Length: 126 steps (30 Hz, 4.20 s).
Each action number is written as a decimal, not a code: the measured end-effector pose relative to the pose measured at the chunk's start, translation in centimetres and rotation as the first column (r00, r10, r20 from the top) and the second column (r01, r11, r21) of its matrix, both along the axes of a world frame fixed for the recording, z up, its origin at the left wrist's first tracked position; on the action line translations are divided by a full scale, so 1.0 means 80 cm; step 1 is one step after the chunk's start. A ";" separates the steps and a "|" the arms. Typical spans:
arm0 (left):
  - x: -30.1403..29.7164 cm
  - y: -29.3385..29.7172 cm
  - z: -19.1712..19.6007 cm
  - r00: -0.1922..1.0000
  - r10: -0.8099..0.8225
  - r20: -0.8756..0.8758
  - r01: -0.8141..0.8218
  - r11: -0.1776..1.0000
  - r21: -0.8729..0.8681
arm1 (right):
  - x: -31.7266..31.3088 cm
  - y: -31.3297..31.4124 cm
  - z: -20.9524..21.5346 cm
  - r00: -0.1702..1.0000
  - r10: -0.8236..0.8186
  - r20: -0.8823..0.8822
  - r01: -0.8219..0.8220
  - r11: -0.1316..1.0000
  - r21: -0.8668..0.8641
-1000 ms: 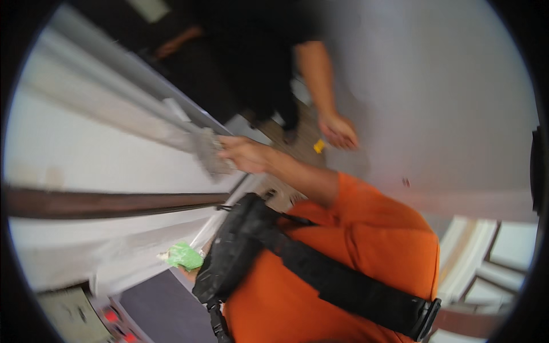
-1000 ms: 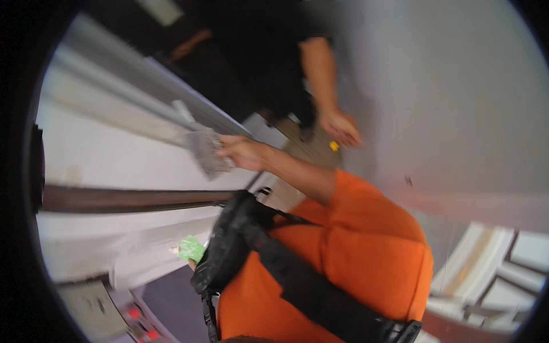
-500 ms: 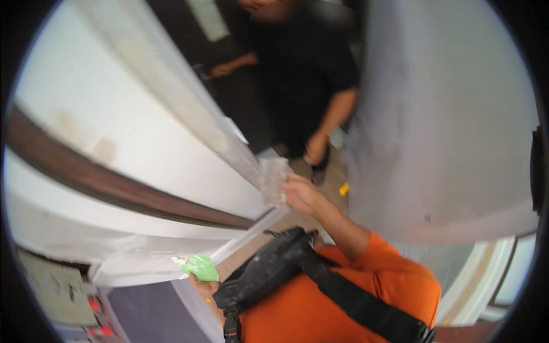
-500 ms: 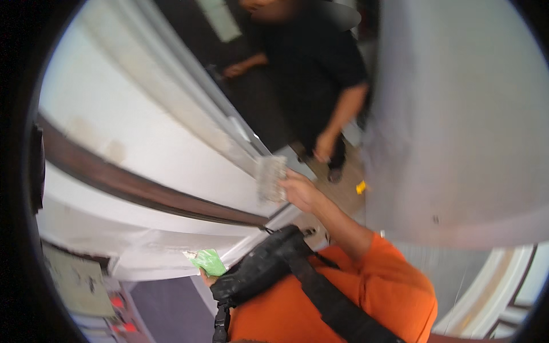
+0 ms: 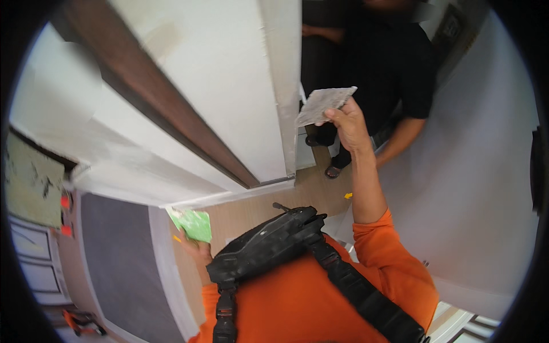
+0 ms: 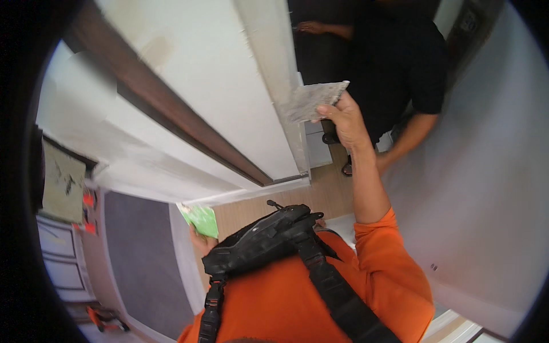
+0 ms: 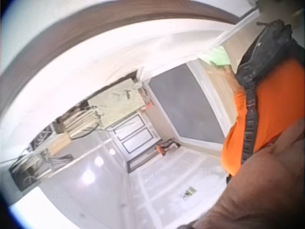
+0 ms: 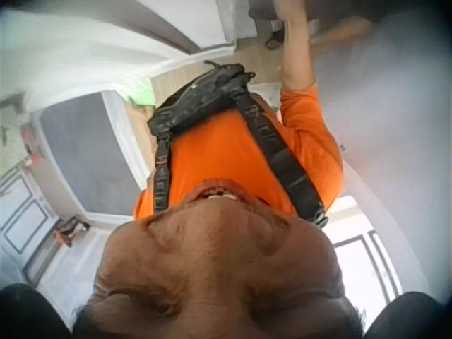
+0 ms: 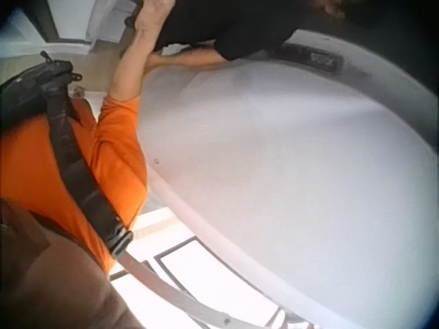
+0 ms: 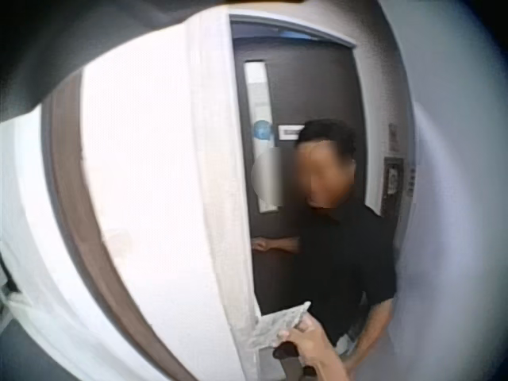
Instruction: The person scoops white compound from a bucket onto a green hawk and uses a metal trowel to apply it to a vertical wall section near a door frame. The person repeatedly reloads the trowel and smooths the compound along the wall edge.
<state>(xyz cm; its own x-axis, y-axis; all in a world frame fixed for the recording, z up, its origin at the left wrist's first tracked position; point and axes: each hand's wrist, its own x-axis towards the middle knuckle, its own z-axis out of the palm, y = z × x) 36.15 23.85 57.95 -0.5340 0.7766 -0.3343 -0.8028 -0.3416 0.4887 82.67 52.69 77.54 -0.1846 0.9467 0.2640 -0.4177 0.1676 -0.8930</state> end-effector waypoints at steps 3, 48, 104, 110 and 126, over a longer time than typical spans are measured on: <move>-0.020 -0.021 -0.013 0.993 -0.055 -0.109 0.048 0.997 -0.060 | -0.003 -0.034 -0.017 0.996 0.042 -0.083 -0.044 0.999 -0.023; -0.008 -0.018 0.023 0.952 0.299 -0.063 -0.300 0.954 -0.001 | -0.135 0.103 0.038 0.947 -0.188 0.260 0.114 0.955 0.274; -0.015 -0.001 0.026 0.955 0.289 -0.061 -0.289 0.957 0.013 | -0.099 0.020 0.154 0.299 -0.810 0.505 -0.151 0.482 0.863; -0.026 0.002 0.012 0.968 0.247 -0.038 -0.245 0.968 0.055 | -0.118 0.050 0.143 0.297 -0.852 0.432 -0.131 0.412 0.902; -0.018 -0.006 0.015 0.959 0.282 -0.009 -0.281 0.959 0.032 | -0.099 0.078 0.248 0.367 -0.878 0.309 0.014 0.337 0.941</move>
